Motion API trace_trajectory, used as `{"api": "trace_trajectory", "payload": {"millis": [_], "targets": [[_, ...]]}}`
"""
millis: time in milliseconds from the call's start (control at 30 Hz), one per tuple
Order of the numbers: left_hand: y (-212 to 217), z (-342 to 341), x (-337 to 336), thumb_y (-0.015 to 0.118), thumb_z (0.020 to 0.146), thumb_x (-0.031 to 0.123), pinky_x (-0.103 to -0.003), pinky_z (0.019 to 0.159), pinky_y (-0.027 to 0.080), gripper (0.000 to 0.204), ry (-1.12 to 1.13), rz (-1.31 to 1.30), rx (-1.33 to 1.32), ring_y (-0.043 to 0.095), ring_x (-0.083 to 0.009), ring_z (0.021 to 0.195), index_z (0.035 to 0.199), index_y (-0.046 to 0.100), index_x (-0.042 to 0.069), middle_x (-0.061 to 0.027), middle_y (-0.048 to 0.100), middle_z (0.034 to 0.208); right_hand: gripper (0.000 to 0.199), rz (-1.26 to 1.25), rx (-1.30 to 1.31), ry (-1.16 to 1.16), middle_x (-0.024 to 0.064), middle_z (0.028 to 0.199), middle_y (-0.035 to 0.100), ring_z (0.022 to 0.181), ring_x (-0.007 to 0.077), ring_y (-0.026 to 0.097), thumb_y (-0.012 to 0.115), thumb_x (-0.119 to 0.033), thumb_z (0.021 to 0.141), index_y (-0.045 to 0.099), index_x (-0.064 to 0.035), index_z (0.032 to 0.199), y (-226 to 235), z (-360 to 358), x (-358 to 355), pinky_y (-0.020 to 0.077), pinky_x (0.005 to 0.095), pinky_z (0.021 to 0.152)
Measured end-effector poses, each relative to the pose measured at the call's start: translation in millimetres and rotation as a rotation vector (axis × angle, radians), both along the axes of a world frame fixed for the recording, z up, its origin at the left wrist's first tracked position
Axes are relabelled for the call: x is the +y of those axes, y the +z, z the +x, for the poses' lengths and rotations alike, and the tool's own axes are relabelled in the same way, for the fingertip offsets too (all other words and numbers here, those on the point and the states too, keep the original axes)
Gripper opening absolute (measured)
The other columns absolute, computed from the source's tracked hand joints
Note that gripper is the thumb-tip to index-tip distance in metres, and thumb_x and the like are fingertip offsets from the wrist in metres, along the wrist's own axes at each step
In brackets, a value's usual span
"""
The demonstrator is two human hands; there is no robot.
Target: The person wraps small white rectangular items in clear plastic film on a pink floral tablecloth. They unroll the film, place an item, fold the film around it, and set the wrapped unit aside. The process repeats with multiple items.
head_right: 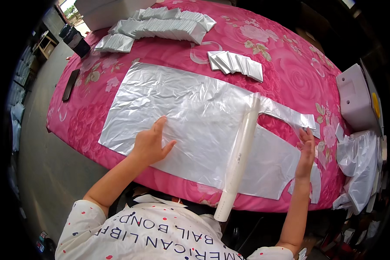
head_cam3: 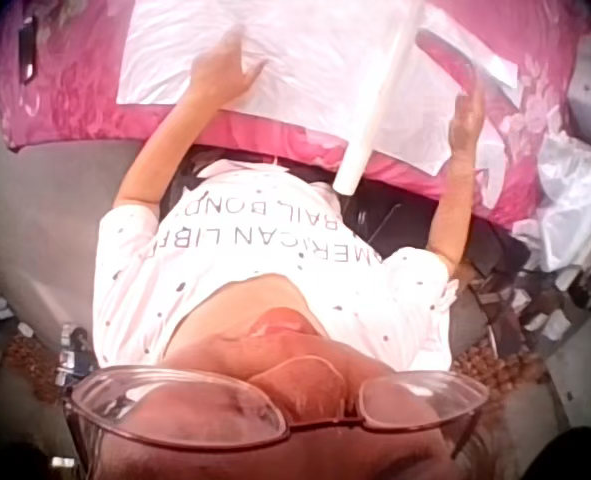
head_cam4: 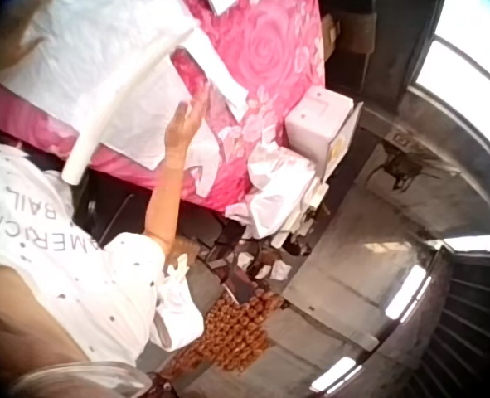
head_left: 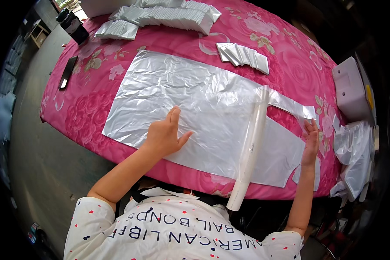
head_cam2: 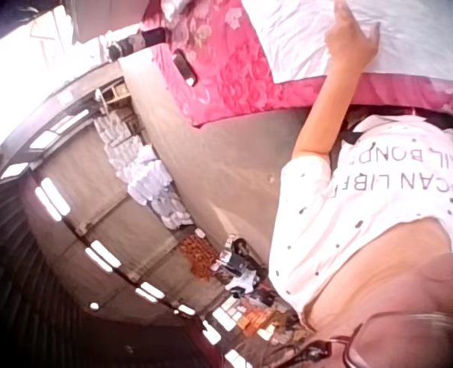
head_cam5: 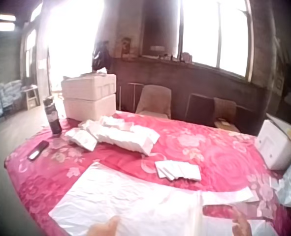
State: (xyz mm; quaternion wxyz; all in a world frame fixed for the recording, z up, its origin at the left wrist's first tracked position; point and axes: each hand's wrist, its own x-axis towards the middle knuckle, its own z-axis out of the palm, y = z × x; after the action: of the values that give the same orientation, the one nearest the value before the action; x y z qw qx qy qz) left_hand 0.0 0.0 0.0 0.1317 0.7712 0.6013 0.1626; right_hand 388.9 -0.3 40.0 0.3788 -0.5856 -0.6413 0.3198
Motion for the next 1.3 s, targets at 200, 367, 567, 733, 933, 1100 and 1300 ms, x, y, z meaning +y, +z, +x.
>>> {"api": "trace_trajectory", "payload": {"millis": [200, 367, 567, 733, 933, 1100, 1300], "targets": [[-4, 10, -2, 0.062, 0.079, 0.037, -0.040, 0.060, 0.048, 0.069, -0.012, 0.040, -0.063, 0.061, -0.0369, 0.071, 0.126, 0.035, -0.005, -0.0243, 0.053, 0.117, 0.073, 0.207, -0.509, 0.448, 0.0144, 0.142, 0.032, 0.133, 0.0347, 0.025, 0.038, -0.060, 0.086, 0.038, -0.0060, 0.135, -19, -41, -14, 0.0203, 0.0427, 0.108], [-12, -18, 9, 0.053, 0.087, 0.036, -0.036, 0.068, 0.049, 0.056, -0.067, 0.193, -0.323, 0.063, -0.0339, 0.078, 0.123, 0.039, -0.004, -0.0232, 0.050, 0.122, 0.074, 0.241, -0.633, 0.640, 0.0081, 0.142, 0.035, 0.136, 0.0326, 0.017, 0.035, -0.064, 0.084, 0.041, -0.0104, 0.134, -11, -108, 13, 0.0104, 0.0459, 0.110], [49, -83, 0, 0.035, 0.096, 0.034, -0.021, 0.053, 0.036, 0.044, 0.219, 0.241, -0.810, 0.037, -0.0044, 0.054, 0.123, 0.042, -0.001, -0.0124, 0.048, 0.131, 0.067, 0.249, 0.010, 1.448, 0.0168, 0.131, 0.045, 0.129, 0.0363, 0.031, 0.047, -0.053, 0.085, 0.045, -0.0005, 0.127, 2, -281, -23, 0.0263, 0.0453, 0.105], [31, -140, -35, 0.032, 0.096, 0.037, -0.015, 0.042, 0.024, 0.047, 0.308, 0.248, -0.835, 0.026, 0.0004, 0.045, 0.123, 0.040, 0.000, -0.0162, 0.040, 0.138, 0.061, 0.347, 0.152, 1.255, 0.0132, 0.130, 0.047, 0.123, 0.0326, 0.040, 0.049, -0.050, 0.086, 0.048, -0.0041, 0.126, 15, -288, 5, 0.0363, 0.0422, 0.097], [23, -158, -94, 0.033, 0.095, 0.043, -0.028, 0.091, 0.036, 0.056, 0.415, 0.102, -0.806, 0.043, -0.0235, 0.118, 0.125, 0.039, -0.004, -0.0218, 0.040, 0.135, 0.051, 0.539, -0.450, 0.899, 0.0104, 0.130, 0.047, 0.129, 0.0287, 0.032, 0.050, -0.044, 0.085, 0.053, -0.0067, 0.121, -32, -289, 60, 0.0245, 0.0423, 0.106], [33, -140, -111, 0.053, 0.085, 0.039, -0.037, 0.087, 0.042, 0.057, 0.444, 0.003, -0.482, 0.052, -0.0312, 0.105, 0.120, 0.042, -0.004, -0.0225, 0.048, 0.121, 0.052, 0.545, -0.448, 0.998, 0.0120, 0.134, 0.043, 0.132, 0.0293, 0.029, 0.051, -0.043, 0.084, 0.053, -0.0067, 0.122, -44, -372, 84, 0.0153, 0.0468, 0.109], [21, -131, -111, 0.071, 0.071, 0.027, -0.039, 0.075, 0.046, 0.059, 0.544, -0.029, -0.016, 0.054, -0.0347, 0.092, 0.117, 0.044, 0.001, -0.0194, 0.053, 0.106, 0.050, 0.424, -0.319, 0.611, 0.0201, 0.137, 0.037, 0.133, 0.0336, 0.024, 0.050, -0.027, 0.082, 0.047, 0.0002, 0.125, -49, -455, 73, 0.0109, 0.0480, 0.109]]}}
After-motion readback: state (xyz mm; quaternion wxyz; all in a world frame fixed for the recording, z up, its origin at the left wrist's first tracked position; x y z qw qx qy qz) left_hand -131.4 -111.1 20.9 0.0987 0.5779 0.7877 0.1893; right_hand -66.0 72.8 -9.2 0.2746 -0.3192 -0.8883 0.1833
